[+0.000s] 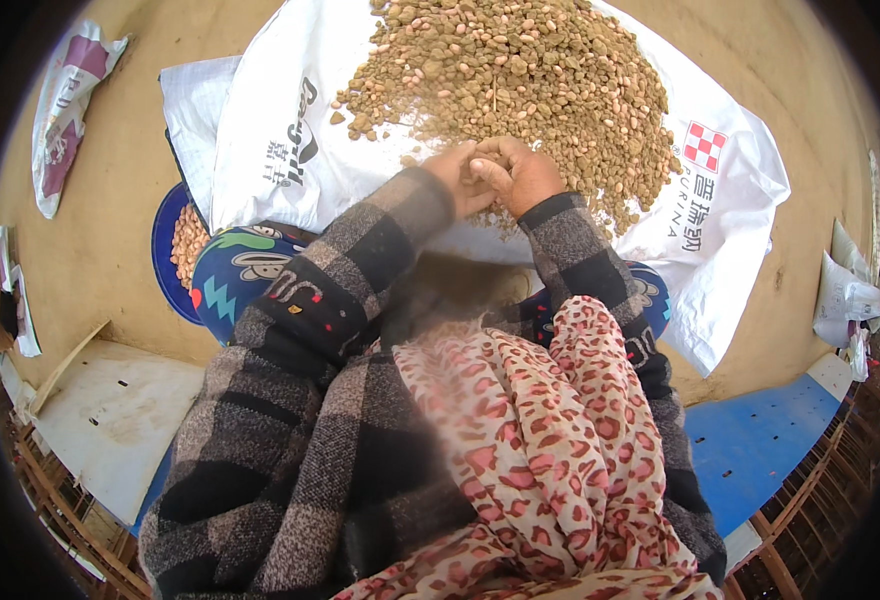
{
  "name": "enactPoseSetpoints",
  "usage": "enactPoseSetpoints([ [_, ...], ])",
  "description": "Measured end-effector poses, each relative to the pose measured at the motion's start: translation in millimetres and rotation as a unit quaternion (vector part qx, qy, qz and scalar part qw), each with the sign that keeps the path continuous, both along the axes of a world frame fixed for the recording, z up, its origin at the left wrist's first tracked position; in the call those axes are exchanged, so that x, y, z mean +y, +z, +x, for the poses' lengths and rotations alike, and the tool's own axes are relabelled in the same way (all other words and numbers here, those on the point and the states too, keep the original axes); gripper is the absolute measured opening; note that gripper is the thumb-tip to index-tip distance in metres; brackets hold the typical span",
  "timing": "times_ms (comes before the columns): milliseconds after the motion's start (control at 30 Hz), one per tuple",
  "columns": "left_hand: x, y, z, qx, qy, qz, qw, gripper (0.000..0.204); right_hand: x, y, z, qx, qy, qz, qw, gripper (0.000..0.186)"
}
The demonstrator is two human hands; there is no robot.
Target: The person sits on the floor and shells peanuts by hand, separating the kernels from the shells. The kernels are placed into a blue bowl while the shells remain on a white sack.
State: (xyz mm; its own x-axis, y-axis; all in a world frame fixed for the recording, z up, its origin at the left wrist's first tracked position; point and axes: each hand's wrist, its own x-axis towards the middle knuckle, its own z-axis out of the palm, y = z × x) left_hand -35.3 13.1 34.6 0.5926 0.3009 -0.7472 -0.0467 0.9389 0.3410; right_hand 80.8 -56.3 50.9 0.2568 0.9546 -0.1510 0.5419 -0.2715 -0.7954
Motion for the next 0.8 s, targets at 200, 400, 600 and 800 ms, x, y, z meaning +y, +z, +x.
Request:
enactPoseSetpoints([
  [200,33.3,-1.3,-15.1,0.145,-0.032,0.216,0.965,0.021,32.1,-1.9,16.7,-0.234,-0.014,-0.052,0.971,0.027],
  [400,63.9,-15.5,-21.6,0.263,-0.12,0.535,0.794,0.024,3.6,-14.1,10.8,-0.228,0.141,-0.046,0.962,0.021],
  [600,42.6,-0.5,-1.9,0.28,-0.302,0.664,0.624,0.023,22.4,-1.0,41.8,-0.212,-0.056,-0.076,0.973,0.015],
  [800,46.4,6.3,9.1,0.333,-0.428,0.712,0.447,0.022,29.8,-4.4,37.8,-0.309,-0.017,-0.184,0.933,0.03],
])
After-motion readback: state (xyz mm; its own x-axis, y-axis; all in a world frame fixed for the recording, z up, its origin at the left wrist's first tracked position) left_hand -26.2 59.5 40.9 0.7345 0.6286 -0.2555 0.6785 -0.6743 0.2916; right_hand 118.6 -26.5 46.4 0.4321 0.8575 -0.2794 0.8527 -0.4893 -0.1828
